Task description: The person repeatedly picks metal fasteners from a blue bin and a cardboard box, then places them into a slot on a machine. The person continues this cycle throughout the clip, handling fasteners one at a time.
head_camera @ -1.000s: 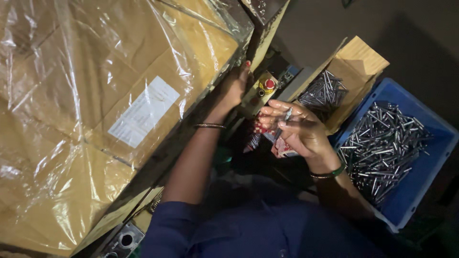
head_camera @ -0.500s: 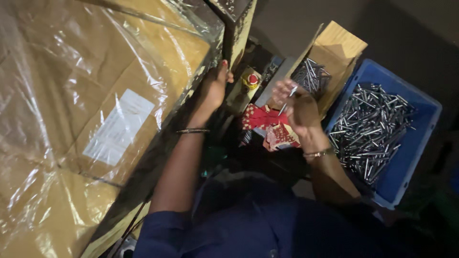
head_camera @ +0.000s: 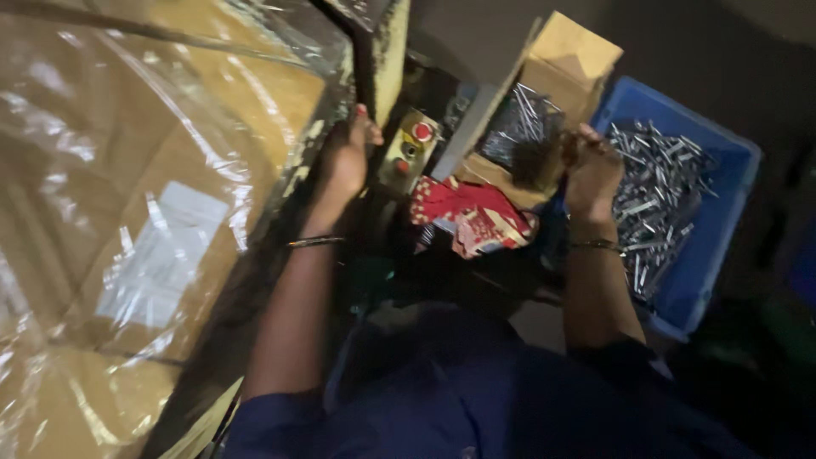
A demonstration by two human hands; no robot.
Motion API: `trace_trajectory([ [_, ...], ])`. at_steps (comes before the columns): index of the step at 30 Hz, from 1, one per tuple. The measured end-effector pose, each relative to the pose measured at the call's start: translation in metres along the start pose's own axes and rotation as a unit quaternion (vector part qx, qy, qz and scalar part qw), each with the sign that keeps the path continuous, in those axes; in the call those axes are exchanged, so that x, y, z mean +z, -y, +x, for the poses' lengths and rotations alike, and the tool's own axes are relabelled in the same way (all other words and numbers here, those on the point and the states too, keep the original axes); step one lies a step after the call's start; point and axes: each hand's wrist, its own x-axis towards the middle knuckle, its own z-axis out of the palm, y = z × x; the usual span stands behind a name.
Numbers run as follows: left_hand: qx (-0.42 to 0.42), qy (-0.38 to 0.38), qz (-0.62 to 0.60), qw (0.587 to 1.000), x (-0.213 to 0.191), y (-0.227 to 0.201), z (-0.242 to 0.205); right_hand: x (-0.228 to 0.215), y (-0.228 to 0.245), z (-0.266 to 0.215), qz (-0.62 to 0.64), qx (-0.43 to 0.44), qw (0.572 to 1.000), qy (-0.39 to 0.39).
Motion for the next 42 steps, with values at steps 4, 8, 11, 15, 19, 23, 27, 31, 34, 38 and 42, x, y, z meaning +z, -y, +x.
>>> trace_trajectory([
  [4, 0.018, 0.016, -0.031, 0.999, -0.004, -0.002, -0.005, -0.047, 0.036, 0.006, 0.125, 0.028, 0.990, -0.062],
  [8, 0.033, 0.028, 0.023, 0.999, -0.007, -0.005, -0.008, -0.080, 0.040, -0.009, -0.143, 0.039, 0.977, -0.155],
  [11, 0.034, 0.054, -0.110, 0.992, -0.004, -0.002, -0.005, -0.100, 0.021, -0.021, -0.365, 0.093, 0.913, -0.157],
  [15, 0.019, 0.046, -0.112, 0.992, -0.003, 0.001, -0.002, -0.127, -0.022, -0.021, -0.253, 0.186, 0.930, -0.191],
  [19, 0.011, 0.050, -0.065, 0.997, -0.006, -0.005, -0.006, -0.154, -0.059, -0.009, -0.148, 0.194, 0.946, -0.213],
  [23, 0.079, 0.021, 0.046, 0.996, -0.007, -0.015, -0.017, -0.167, -0.074, 0.000, -0.286, 0.163, 0.928, -0.175],
  [27, 0.064, 0.014, 0.051, 0.997, -0.006, -0.024, -0.021, -0.159, -0.078, 0.014, -0.516, 0.075, 0.845, -0.120],
  [31, 0.063, 0.026, 0.058, 0.996, -0.007, -0.023, -0.021, -0.145, -0.081, 0.026, -0.659, 0.108, 0.743, -0.057],
  [34, 0.065, 0.025, 0.051, 0.996, -0.007, -0.018, -0.019, -0.139, -0.083, 0.026, -0.662, 0.097, 0.741, -0.050],
  [38, 0.077, 0.009, 0.027, 0.997, -0.005, -0.012, -0.015, -0.125, -0.079, 0.027, -0.650, 0.084, 0.754, -0.049],
  [42, 0.090, 0.010, 0.065, 0.994, -0.006, -0.013, -0.013, -0.117, -0.074, 0.023, -0.617, 0.088, 0.779, -0.064],
])
